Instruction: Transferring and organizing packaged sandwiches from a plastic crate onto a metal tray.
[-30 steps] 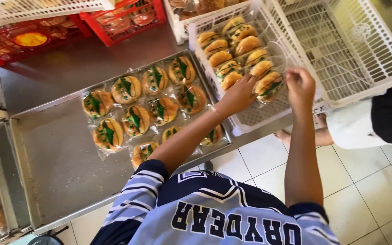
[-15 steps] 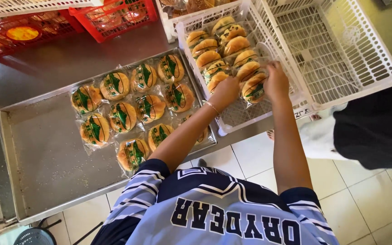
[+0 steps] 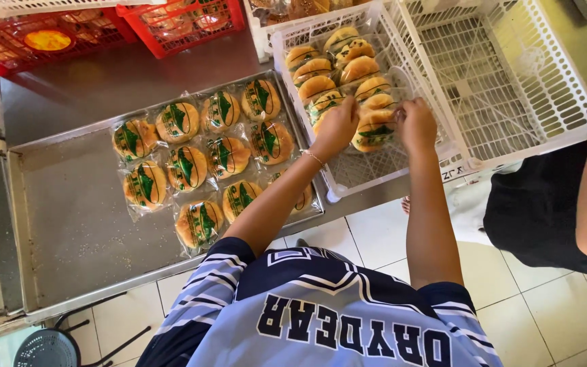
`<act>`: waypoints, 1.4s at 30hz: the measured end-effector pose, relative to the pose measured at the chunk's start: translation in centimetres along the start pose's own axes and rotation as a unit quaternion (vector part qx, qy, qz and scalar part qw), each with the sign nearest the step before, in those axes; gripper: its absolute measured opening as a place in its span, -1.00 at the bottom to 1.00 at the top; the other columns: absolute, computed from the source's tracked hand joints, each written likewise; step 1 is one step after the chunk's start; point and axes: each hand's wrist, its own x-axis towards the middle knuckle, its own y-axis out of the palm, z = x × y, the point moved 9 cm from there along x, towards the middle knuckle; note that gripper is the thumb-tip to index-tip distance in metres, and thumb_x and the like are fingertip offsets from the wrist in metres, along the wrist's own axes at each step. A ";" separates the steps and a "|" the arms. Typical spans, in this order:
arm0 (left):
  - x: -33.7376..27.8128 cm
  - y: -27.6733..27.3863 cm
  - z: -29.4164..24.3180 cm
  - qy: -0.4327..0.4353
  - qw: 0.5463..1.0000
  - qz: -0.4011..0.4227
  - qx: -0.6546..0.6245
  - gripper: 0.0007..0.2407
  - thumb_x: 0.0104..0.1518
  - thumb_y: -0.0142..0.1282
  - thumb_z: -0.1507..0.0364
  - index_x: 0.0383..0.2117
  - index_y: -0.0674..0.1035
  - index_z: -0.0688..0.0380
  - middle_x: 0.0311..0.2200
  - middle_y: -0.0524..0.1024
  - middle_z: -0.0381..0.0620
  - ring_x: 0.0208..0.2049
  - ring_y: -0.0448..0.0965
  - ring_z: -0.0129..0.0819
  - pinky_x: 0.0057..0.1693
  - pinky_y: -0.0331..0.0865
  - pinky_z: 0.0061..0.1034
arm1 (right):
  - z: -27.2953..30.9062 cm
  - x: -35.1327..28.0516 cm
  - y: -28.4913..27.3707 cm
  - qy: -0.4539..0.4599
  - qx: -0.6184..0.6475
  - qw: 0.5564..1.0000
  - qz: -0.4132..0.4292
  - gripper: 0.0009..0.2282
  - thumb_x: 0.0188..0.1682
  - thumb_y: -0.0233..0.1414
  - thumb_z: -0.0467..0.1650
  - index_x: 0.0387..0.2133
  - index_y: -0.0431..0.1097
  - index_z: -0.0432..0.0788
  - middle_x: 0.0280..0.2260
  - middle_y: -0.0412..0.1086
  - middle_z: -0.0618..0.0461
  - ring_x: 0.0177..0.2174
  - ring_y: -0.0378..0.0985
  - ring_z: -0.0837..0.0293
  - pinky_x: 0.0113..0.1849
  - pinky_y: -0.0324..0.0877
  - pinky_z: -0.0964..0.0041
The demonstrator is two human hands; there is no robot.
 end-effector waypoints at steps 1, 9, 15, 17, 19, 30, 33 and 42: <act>0.1 -0.3 -0.2 0.000 1.000 -0.001 0.001 -0.89 0.26 -0.03 0.41 -0.23 0.41 0.17 -0.46 0.57 0.26 -0.37 0.58 0.27 -0.22 0.39 0.08 | 0.1 0.1 -0.2 -0.001 0.001 1.000 0.000 -0.92 -0.01 0.14 -0.53 -0.31 0.54 -0.14 -0.20 0.42 -0.11 -0.21 0.51 -0.18 -0.20 0.43 -0.04; 0.9 -2.8 1.6 -0.028 0.981 -0.099 -0.167 -0.83 0.33 0.04 0.36 -0.20 0.44 0.24 -0.41 0.65 -0.03 -0.38 0.70 -0.22 -0.23 0.51 -0.36 | 1.0 0.2 -2.1 -0.064 0.222 0.971 -0.062 -0.94 0.11 0.14 -0.48 -0.24 0.47 -0.27 -0.19 0.46 -0.02 -0.18 0.51 0.07 -0.26 0.53 0.29; 0.8 -2.3 1.3 -0.119 0.934 -0.034 -0.335 -0.84 0.33 0.03 0.38 -0.17 0.49 0.23 -0.37 0.61 -0.19 -0.36 0.60 -0.52 -0.35 0.46 -0.59 | -0.9 0.2 -1.0 0.035 0.407 0.913 0.005 -0.90 0.23 0.06 -0.43 -0.16 0.44 -0.27 -0.23 0.53 0.06 -0.27 0.56 0.27 -0.26 0.52 0.40; 1.4 -1.1 2.5 -0.124 0.917 -0.005 -0.378 -0.82 0.33 0.03 0.36 -0.11 0.50 0.22 -0.29 0.60 -0.18 -0.29 0.60 -0.50 -0.31 0.49 -0.58 | -1.2 0.1 -1.1 0.062 0.434 0.899 0.009 -0.90 0.22 0.05 -0.43 -0.17 0.44 -0.25 -0.23 0.54 0.08 -0.28 0.57 0.29 -0.29 0.53 0.39; 1.3 -1.0 2.3 -0.129 0.898 0.022 -0.420 -0.78 0.33 0.02 0.34 -0.04 0.50 0.20 -0.21 0.59 -0.17 -0.21 0.60 -0.49 -0.26 0.51 -0.57 | -1.4 0.0 -1.0 0.088 0.461 0.883 0.014 -0.90 0.21 0.05 -0.42 -0.17 0.45 -0.23 -0.23 0.54 0.09 -0.30 0.57 0.30 -0.33 0.55 0.38; -1.5 1.9 -1.6 -0.140 0.828 0.343 -0.420 -0.37 0.19 0.22 0.35 0.33 0.12 0.20 0.18 0.44 0.07 0.14 0.51 -0.26 0.17 0.49 -0.34 | -2.2 -0.5 -1.4 0.121 0.659 0.742 0.011 -0.88 0.21 0.10 -0.40 -0.13 0.46 -0.22 -0.25 0.49 0.10 -0.30 0.55 0.27 -0.30 0.47 0.41; -1.7 -1.7 -2.8 -0.136 0.837 0.279 -0.450 -0.30 0.20 0.21 0.37 0.41 0.00 0.11 0.21 0.41 -0.05 0.16 0.46 -0.31 0.16 0.51 -0.39 | -0.7 -0.9 -2.1 0.117 0.678 0.725 0.009 -0.85 0.19 0.11 -0.38 -0.09 0.44 -0.22 -0.20 0.50 0.10 -0.26 0.57 0.25 -0.29 0.45 0.40; -4.8 -10.9 -1.8 -0.094 0.814 0.226 -0.526 -0.38 0.22 0.22 0.35 0.38 0.19 0.21 0.13 0.51 -0.16 0.06 0.53 -0.45 0.06 0.52 -0.50 | 7.4 -3.0 0.2 0.093 0.713 0.693 0.057 -0.81 0.19 0.11 -0.37 -0.01 0.40 -0.18 -0.18 0.49 0.09 -0.27 0.57 0.23 -0.30 0.48 0.34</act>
